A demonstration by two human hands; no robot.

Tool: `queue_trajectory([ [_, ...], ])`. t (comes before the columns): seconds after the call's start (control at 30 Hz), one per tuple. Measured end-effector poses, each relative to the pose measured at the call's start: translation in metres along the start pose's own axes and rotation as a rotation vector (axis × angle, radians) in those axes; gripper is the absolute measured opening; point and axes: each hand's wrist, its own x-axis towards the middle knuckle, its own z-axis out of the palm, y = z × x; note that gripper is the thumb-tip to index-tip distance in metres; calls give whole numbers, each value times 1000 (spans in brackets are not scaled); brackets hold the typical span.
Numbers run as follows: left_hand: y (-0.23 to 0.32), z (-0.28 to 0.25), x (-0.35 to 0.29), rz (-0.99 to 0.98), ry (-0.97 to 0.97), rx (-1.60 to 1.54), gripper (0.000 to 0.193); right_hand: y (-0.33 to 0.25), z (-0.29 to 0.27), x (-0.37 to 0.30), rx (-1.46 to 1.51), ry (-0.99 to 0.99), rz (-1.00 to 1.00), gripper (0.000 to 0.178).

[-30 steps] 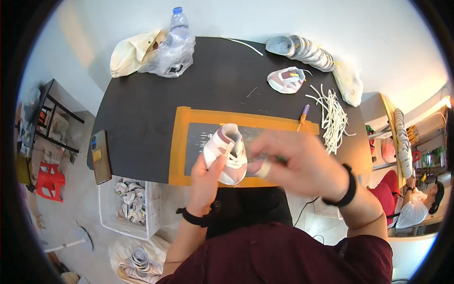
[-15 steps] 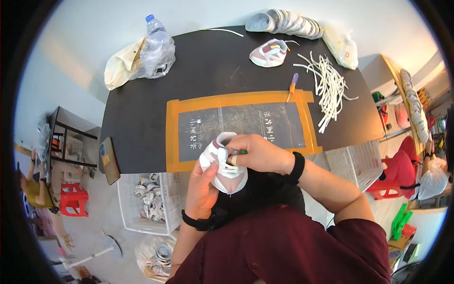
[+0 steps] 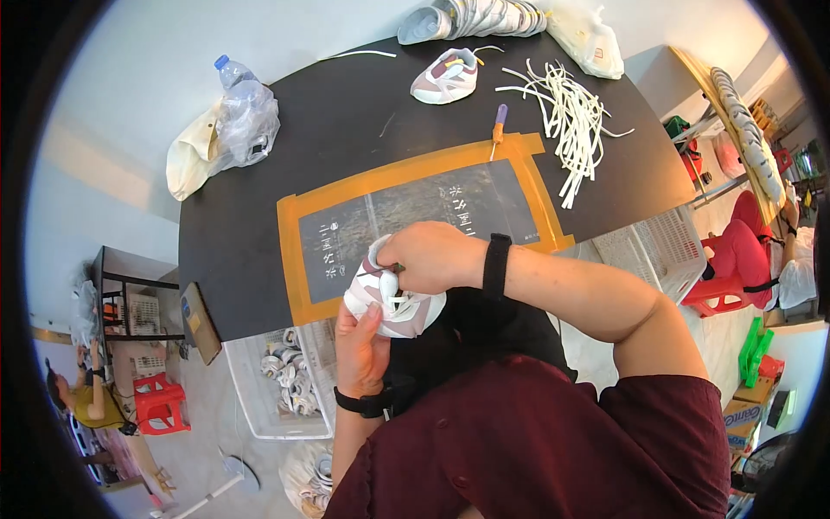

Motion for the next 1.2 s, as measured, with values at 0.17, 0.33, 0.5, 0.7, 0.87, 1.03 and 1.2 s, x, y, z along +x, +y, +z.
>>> queue_trajectory([
  [0.17,-1,-7,2,-6,-37,9,44,-3,5,3,-37,-1,16,24],
  [0.33,0,-4,1,-2,-29,21,45,-6,9,3,-101,2,33,27],
  [0.5,1,0,3,-3,-30,12,45,-1,12,2,-116,77,-2,29],
  [0.7,4,-9,-2,54,13,-118,51,14,-7,-21,589,181,-96,17],
  [0.87,26,1,-10,76,-33,-184,54,12,-14,-57,656,508,-90,14],
  [1.03,48,38,1,191,-131,308,46,-11,0,-67,292,655,-259,14],
  [1.2,53,65,40,433,-276,1399,27,5,13,-48,194,732,-285,23],
])
